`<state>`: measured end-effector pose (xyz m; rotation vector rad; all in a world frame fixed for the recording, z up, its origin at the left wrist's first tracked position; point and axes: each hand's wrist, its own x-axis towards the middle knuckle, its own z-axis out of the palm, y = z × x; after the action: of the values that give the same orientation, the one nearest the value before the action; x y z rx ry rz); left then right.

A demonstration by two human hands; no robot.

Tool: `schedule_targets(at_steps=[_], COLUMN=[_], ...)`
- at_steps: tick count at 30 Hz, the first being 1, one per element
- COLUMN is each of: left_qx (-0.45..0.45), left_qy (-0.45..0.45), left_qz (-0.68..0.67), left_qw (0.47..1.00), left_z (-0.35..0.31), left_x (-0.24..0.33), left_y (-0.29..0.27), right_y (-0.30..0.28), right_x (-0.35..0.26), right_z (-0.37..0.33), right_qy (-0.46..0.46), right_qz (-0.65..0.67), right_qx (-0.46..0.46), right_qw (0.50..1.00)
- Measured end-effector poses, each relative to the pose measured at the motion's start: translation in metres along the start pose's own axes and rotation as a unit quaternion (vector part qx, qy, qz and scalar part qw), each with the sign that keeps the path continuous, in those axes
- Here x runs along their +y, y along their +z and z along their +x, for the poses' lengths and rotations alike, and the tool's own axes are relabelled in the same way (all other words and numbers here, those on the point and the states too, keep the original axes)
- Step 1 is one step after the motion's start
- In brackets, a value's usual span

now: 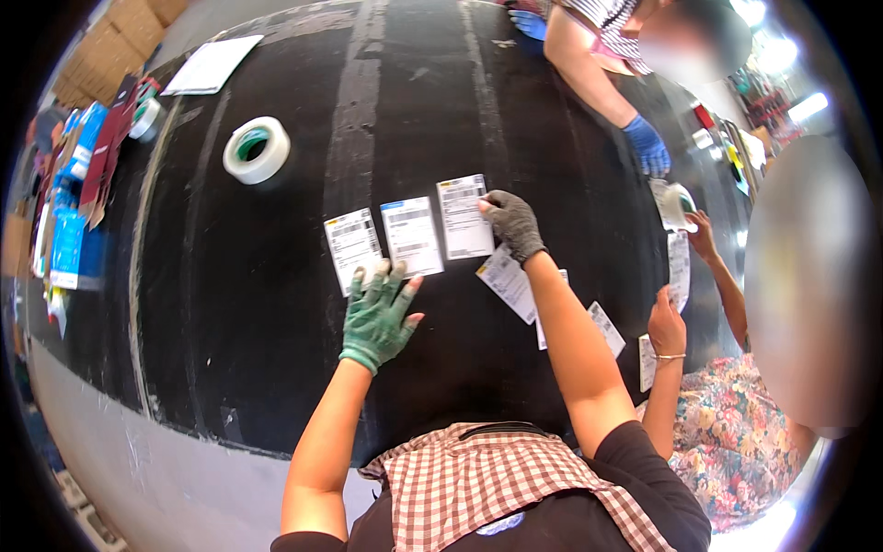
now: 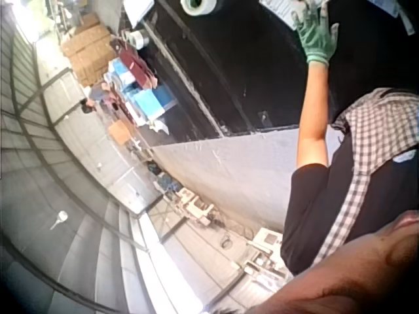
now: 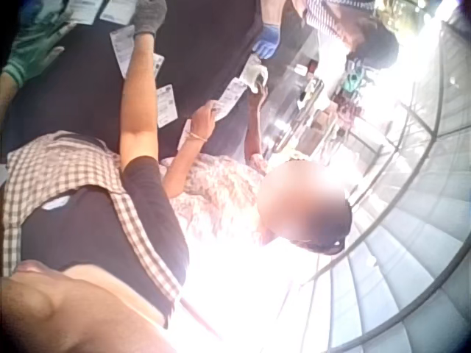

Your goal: The person stands at a large table in a warehouse and sorts a stack of shipping labels. They separate the labels into smaller piles, aligning them and occasionally using tape to secure them. Other workers are present at the table, also handling labels.

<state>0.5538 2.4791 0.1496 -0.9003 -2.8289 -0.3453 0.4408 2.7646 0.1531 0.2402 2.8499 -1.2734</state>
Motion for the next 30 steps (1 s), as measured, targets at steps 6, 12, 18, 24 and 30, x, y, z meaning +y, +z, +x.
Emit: schedule_targets(at_steps=[6, 12, 18, 24, 30], left_qx=[-0.014, 0.000, 0.007, -0.011, -0.014], left_qy=[-0.024, -0.001, 0.012, 0.000, 0.012], left_qz=[0.026, 0.075, 0.080, 0.074, 0.080], left_qw=[0.999, 0.997, 0.997, 0.997, 0.997], left_z=[0.003, 0.000, 0.003, 0.005, 0.004], left_x=[0.006, 0.004, 0.003, 0.007, 0.004], left_y=[0.006, 0.015, 0.015, 0.010, 0.014], right_y=[0.015, 0.019, -0.024, -0.053, -0.081], right_x=[0.012, 0.006, 0.004, 0.071, 0.106], right_z=[0.006, -0.029, -0.136, -0.249, -0.327], right_qy=[-0.054, -0.036, -0.120, -0.122, -0.047], right_qz=[-0.077, -0.053, 0.080, 0.013, 0.018], right_qx=[0.054, 0.153, 0.209, 0.260, 0.323], right_qw=[0.994, 0.986, 0.967, 0.958, 0.945])
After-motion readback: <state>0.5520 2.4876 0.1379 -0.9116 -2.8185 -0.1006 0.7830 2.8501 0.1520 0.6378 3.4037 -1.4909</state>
